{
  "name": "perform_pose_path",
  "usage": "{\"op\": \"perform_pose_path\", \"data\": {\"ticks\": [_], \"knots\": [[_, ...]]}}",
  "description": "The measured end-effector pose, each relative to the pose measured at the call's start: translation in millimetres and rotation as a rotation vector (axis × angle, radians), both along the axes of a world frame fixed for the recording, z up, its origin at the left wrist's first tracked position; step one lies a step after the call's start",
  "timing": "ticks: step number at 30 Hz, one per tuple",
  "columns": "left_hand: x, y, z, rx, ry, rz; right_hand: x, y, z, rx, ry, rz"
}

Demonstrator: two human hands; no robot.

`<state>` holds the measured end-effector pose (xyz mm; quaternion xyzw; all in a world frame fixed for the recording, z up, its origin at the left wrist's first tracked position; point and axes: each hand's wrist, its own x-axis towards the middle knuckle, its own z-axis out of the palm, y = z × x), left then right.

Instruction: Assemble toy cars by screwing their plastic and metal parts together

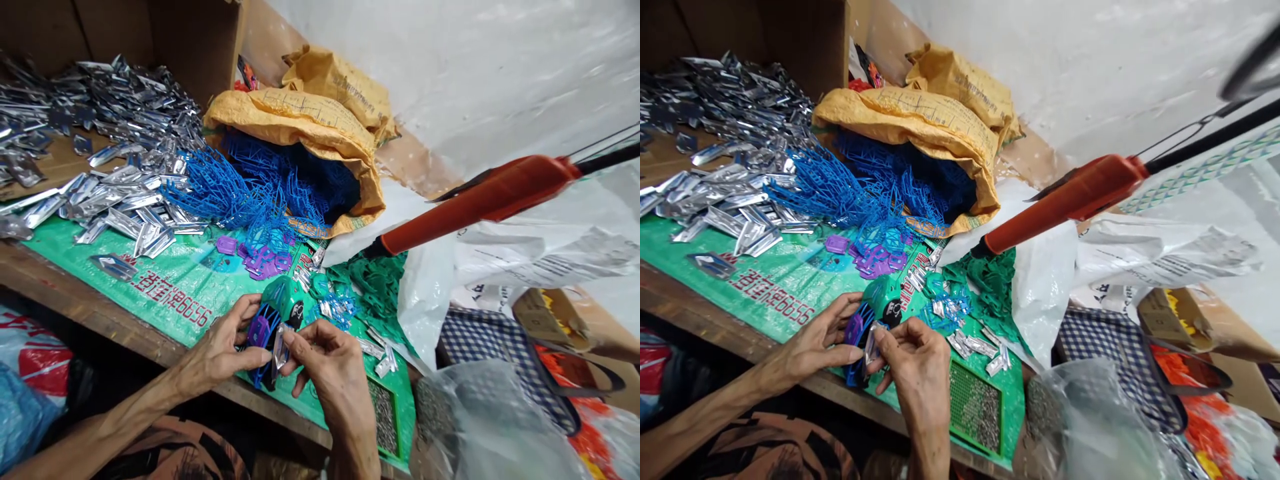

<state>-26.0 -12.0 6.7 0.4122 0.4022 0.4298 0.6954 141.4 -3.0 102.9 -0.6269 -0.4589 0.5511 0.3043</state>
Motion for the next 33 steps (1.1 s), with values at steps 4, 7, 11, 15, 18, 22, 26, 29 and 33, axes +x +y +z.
{"op": "perform_pose_path", "data": {"ticks": [4,7,11,15,18,22,26,29,33], "knots": [[1,0,4.4,-0.019,-0.022,0.016,-1,0,0.6,0.006,0.025,-0.012],[0,0,3.9,-0.011,-0.030,0.012,0,-2,-2.9,0.033,0.048,-0.022],[-2,-1,-0.7,-0.005,-0.037,0.002,1,-4,-6.1,0.045,0.044,-0.026],[-3,-2,2.1,0.035,-0.059,-0.038,0,-6,-5.3,0.053,0.030,-0.022],[-3,-2,7.3,0.082,-0.112,-0.072,-4,-9,-3.7,0.065,-0.018,-0.030],[-2,-1,7.1,0.146,-0.020,-0.047,-12,-15,-4.9,0.133,-0.169,-0.024],[0,0,2.3,0.136,0.002,-0.005,-16,-17,-12.6,0.251,-0.279,0.011],[1,0,0.9,0.112,-0.032,0.039,-15,-18,-20.3,0.293,-0.293,0.018],[3,0,-0.1,0.104,-0.043,0.079,-10,-22,-30.1,0.395,-0.335,0.030]]}}
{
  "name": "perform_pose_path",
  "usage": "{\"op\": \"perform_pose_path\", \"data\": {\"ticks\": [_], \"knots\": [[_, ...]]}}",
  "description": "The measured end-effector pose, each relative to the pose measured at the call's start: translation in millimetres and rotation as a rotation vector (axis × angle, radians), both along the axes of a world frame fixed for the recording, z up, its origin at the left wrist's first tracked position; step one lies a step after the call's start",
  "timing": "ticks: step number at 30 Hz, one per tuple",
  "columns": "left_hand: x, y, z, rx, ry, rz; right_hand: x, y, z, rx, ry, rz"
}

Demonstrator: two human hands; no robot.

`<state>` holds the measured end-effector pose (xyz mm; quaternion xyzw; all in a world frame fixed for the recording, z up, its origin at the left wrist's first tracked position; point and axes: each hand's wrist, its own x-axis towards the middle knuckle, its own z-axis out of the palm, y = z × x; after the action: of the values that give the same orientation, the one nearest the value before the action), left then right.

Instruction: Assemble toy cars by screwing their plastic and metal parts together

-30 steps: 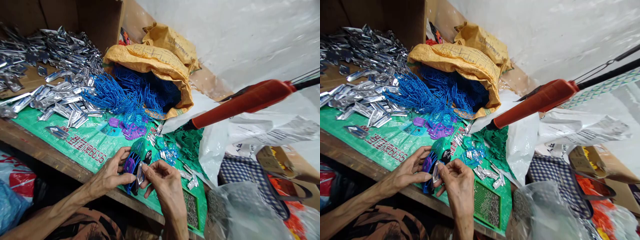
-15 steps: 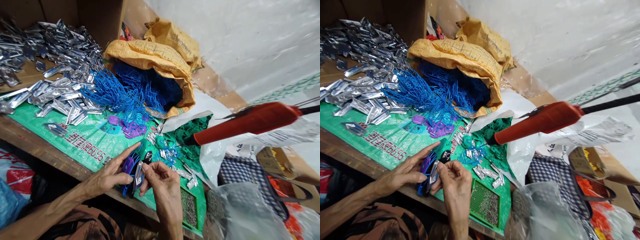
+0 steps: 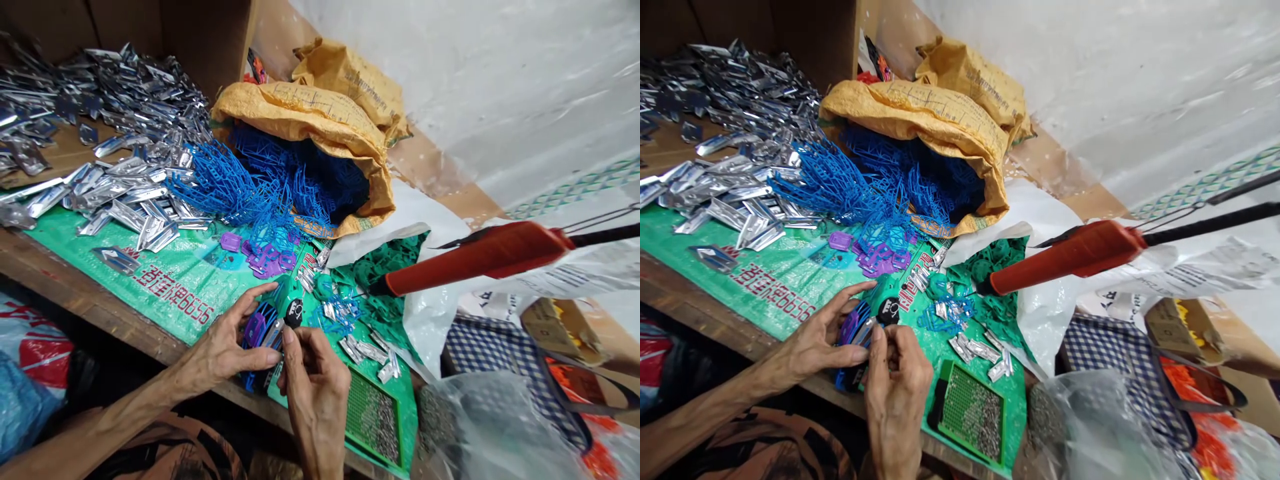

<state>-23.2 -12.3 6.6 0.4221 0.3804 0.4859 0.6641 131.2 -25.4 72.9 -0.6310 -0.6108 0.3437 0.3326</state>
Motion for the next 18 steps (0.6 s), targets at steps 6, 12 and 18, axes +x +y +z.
{"op": "perform_pose_path", "data": {"ticks": [6,12,18], "knots": [[-1,0,1.3,-0.016,0.035,0.015,7,-15,-18.6,0.295,-0.058,0.073],[-3,3,1.2,0.017,0.023,0.020,0,-32,-41.2,0.476,-0.140,0.104],[0,2,-1.9,-0.030,0.000,0.059,1,-33,-46.5,0.504,-0.229,0.120]]}}
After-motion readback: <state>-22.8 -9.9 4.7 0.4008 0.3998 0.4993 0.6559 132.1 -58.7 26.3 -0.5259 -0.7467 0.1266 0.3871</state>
